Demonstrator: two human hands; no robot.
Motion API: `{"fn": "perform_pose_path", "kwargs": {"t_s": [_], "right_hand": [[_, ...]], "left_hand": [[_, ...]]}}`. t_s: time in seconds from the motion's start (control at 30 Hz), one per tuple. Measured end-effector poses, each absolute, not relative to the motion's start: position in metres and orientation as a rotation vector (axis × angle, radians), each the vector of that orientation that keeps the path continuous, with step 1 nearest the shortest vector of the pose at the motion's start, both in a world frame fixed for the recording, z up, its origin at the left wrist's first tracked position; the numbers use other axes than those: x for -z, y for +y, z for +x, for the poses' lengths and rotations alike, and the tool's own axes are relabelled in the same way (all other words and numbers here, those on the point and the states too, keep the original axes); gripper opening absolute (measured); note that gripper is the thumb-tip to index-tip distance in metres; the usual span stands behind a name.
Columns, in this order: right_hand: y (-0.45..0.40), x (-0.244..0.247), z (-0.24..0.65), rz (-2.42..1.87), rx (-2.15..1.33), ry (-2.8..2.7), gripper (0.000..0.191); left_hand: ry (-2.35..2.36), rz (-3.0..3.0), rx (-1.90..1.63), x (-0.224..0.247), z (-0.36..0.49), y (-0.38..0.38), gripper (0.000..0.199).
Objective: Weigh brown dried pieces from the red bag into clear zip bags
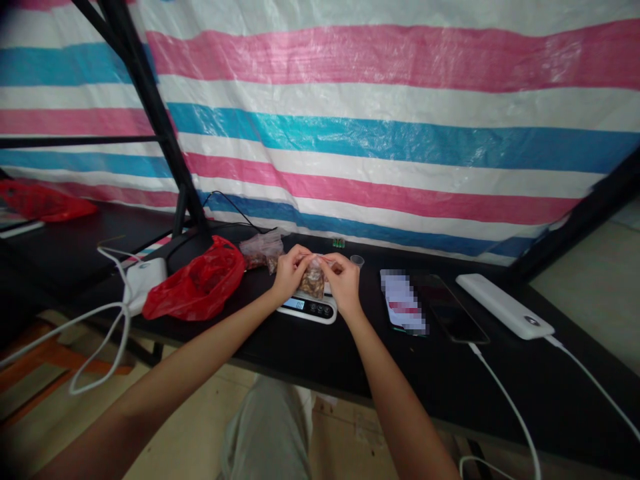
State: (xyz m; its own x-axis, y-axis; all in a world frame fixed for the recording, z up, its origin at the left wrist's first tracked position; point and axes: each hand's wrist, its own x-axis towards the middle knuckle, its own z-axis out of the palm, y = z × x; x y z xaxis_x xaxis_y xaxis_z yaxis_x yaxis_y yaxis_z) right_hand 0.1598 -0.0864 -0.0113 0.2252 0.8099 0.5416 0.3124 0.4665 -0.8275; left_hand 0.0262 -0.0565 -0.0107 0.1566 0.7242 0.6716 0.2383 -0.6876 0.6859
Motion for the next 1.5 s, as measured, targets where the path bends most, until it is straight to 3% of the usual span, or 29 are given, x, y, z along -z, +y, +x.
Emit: {"fn": "perform_pose_path", "kwargs": {"t_s": [0.93,1.5], "right_hand": [[-0.091,0.009,0.158,-1.078,-0.409,-1.355,0.023],[-0.092,0.011,0.154,-1.062,-0.476,-1.288,0.029]], "left_hand": [[0.919,2.172,-1.573,0.009,0.024,-0.057,0.02],[1.003,1.866,-1.557,0.003,0.016,-0.058,0.025]]}}
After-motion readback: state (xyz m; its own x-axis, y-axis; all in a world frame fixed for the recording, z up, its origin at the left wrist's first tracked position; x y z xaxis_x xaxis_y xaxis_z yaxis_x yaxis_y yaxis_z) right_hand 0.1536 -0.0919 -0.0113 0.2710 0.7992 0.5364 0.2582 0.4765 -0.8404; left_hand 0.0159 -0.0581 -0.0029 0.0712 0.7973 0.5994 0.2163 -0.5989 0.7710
